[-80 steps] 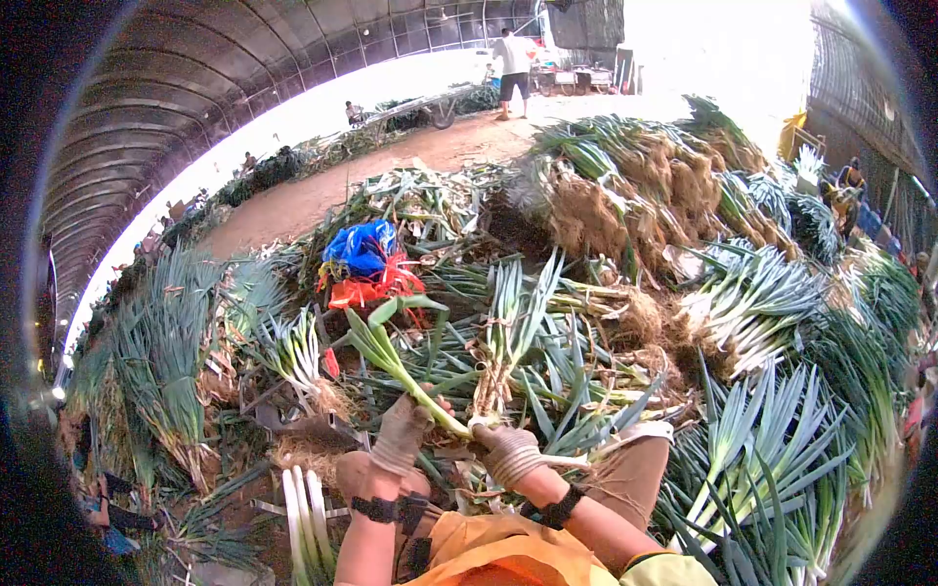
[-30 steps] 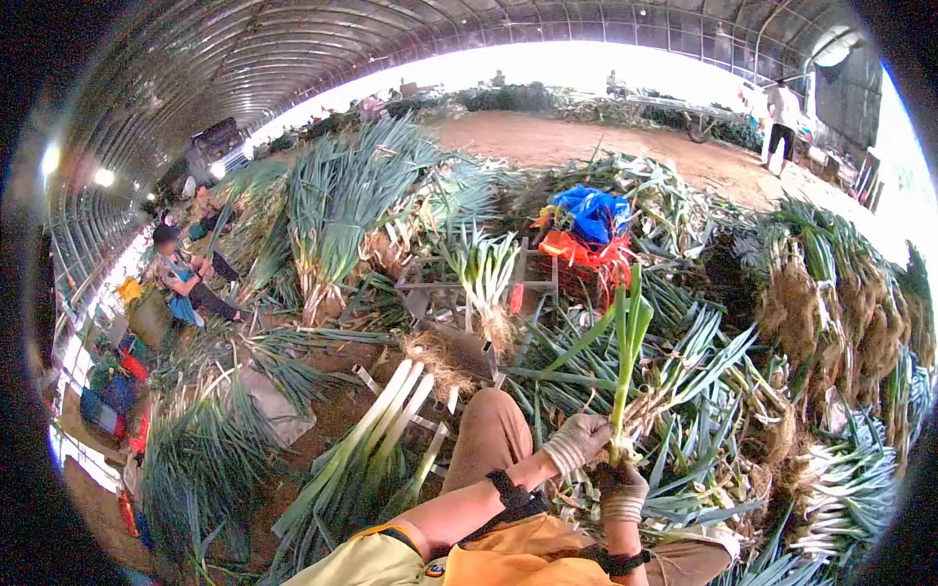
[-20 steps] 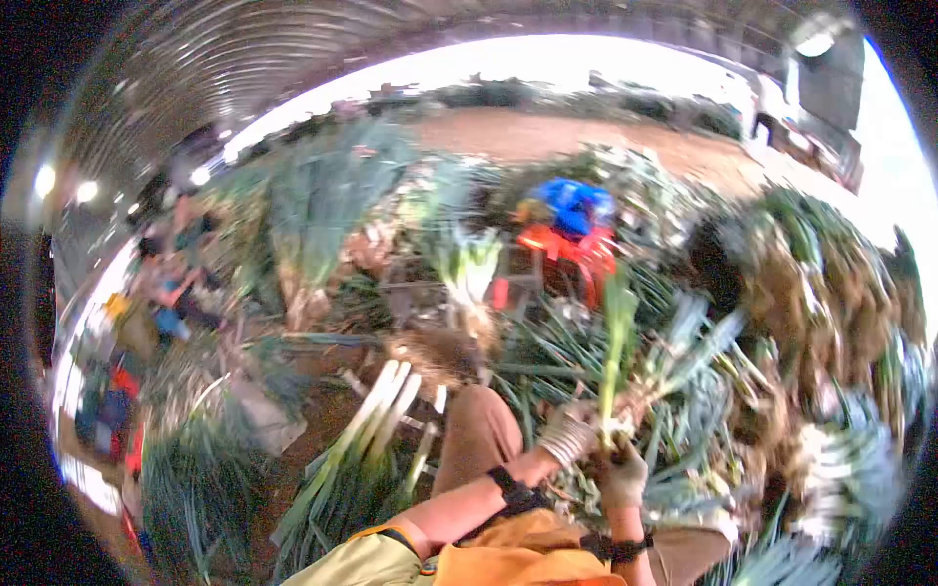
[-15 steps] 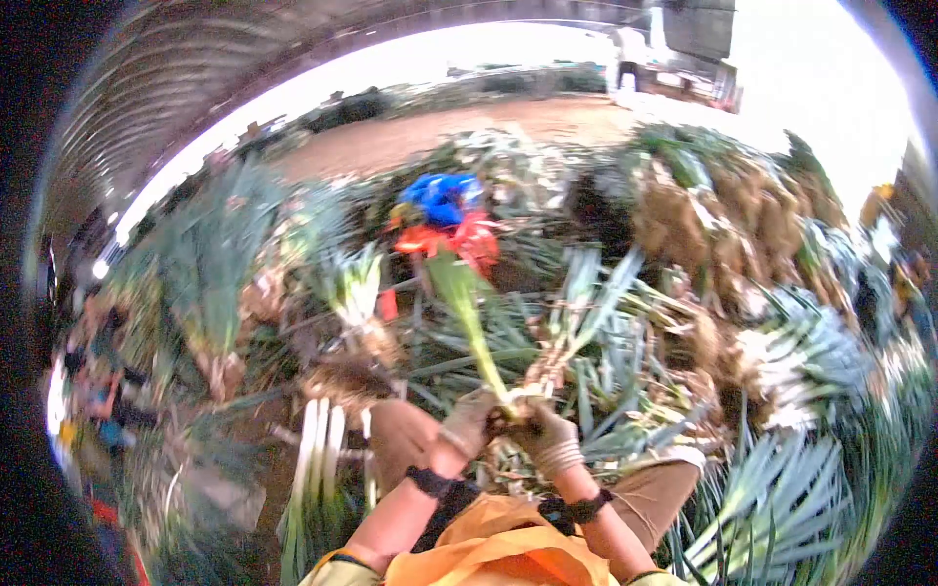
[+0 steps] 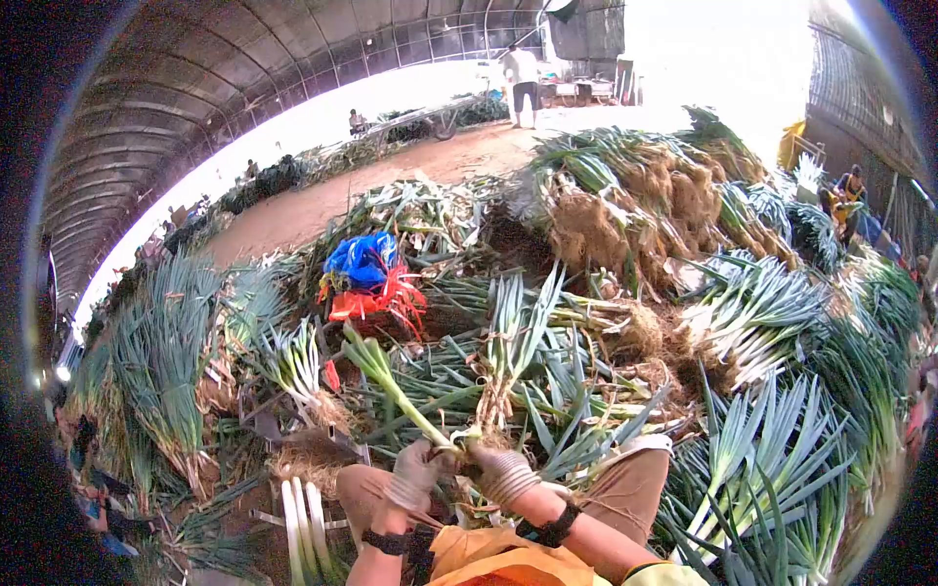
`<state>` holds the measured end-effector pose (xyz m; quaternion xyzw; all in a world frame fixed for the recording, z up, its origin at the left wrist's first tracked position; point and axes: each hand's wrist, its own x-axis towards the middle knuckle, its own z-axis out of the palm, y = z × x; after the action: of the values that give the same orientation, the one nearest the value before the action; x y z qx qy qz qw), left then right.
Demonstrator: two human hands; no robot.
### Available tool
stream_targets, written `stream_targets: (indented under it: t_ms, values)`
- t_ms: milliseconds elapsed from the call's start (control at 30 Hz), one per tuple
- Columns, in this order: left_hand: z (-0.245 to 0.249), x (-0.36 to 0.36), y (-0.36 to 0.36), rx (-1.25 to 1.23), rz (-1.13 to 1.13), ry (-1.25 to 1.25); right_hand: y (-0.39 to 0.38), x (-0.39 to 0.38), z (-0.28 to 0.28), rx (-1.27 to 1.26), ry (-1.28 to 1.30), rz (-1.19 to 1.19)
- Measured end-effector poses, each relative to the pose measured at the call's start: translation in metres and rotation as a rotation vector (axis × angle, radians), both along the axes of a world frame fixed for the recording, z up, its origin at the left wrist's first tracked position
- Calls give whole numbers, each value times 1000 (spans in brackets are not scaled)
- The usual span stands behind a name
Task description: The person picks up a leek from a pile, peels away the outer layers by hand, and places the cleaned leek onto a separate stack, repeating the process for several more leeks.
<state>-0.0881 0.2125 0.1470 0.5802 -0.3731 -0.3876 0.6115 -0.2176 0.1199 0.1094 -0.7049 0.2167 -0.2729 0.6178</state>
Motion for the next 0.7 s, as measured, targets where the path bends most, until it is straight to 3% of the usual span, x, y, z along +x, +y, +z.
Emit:
stream_targets:
  t_ms: [33,67,100,167,200,233,333,367,433,467,500,533,567,633,667,700]
  values:
    - [0,-4,0,140,78,-150,3,-6,9,-757,308,-60]
    - [-34,7,-6,96,186,-557,7,-5,17,-730,362,-90]
    - [-26,4,-6,93,185,-563,9,-8,25,-732,356,-94]
    - [-7,-8,-6,175,148,-316,9,-13,35,-742,347,-136]
    - [-15,-7,-8,121,196,-665,6,-13,27,-790,440,-139]
    - [-13,-12,-8,122,191,-660,-1,-10,5,-788,446,-140]
    - [19,-34,-8,-52,213,-1166,-14,11,-71,-2,-40,-97]
    - [18,-38,-7,-53,214,-1165,-16,18,-91,228,-200,-111]
    - [16,-43,-4,-175,164,-1226,-5,2,-21,1293,-420,10]
    - [30,-45,3,-122,83,-1110,3,-9,20,1232,-384,18]
    - [22,-41,6,-122,79,-1113,7,-13,24,1233,-389,17]
    - [9,-36,12,-137,61,-579,10,-17,29,778,-287,35]
    - [-1,-29,17,-141,42,-43,12,-20,36,587,-209,51]
    - [9,-16,25,-157,11,91,19,-27,57,197,-55,40]
    - [4,-11,23,-189,58,170,19,-23,51,163,-197,49]
    - [0,-5,21,-220,106,248,19,-23,49,-88,-200,30]
